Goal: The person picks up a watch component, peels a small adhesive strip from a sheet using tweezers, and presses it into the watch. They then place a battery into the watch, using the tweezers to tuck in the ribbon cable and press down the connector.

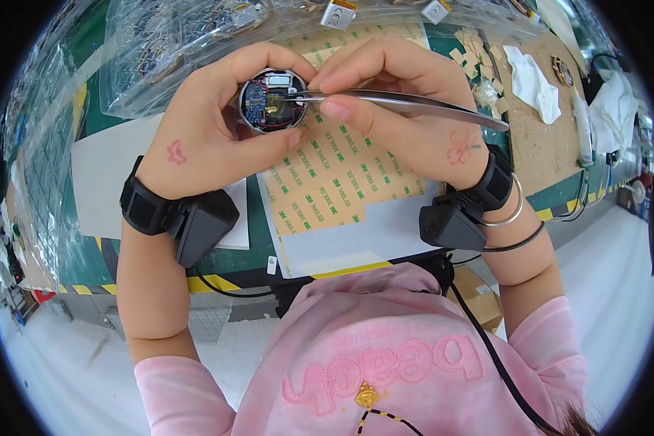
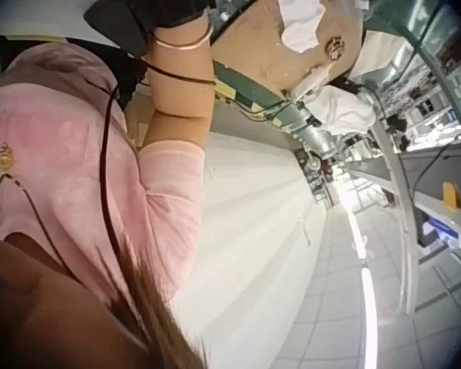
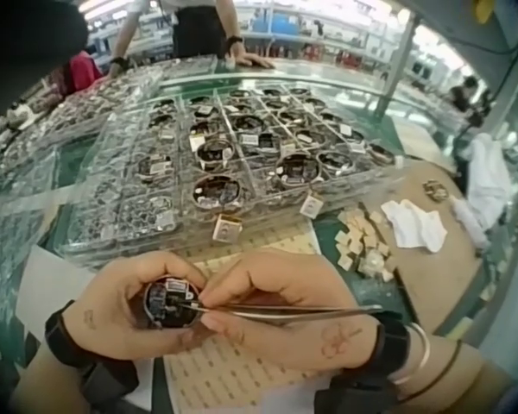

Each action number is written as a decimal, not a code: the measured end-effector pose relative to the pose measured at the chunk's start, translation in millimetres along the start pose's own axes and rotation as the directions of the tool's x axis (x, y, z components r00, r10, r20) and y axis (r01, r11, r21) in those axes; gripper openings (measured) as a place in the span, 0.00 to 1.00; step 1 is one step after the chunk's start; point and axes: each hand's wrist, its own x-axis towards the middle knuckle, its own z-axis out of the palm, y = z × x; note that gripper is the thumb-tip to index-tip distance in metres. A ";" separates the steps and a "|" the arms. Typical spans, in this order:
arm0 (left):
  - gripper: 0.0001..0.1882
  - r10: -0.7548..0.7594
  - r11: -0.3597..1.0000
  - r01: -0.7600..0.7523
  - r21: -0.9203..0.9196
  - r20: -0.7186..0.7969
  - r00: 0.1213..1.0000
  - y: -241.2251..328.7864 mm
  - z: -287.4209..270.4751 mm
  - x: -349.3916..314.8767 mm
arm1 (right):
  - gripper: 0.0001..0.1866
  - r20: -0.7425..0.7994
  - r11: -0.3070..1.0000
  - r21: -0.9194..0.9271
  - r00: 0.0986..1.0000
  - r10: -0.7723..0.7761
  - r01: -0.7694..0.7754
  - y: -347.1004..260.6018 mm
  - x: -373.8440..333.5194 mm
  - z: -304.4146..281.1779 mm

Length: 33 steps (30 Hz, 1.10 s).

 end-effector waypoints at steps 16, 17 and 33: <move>0.22 0.151 0.988 -0.152 0.022 0.027 0.988 -4.4 -0.8 -0.9 | 0.05 0.022 0.971 0.140 0.982 0.190 -0.191 -4.5 4.4 -4.8; 0.22 0.157 0.987 -0.157 0.020 0.038 0.987 -5.1 -1.1 -0.8 | 0.05 0.024 0.971 0.138 0.981 0.193 -0.195 -4.5 4.7 -5.3; 0.26 0.001 0.981 0.020 -0.195 0.106 0.994 2.6 -3.5 -3.8 | 0.06 -0.014 0.977 0.161 0.990 0.143 -0.139 -8.3 2.5 0.2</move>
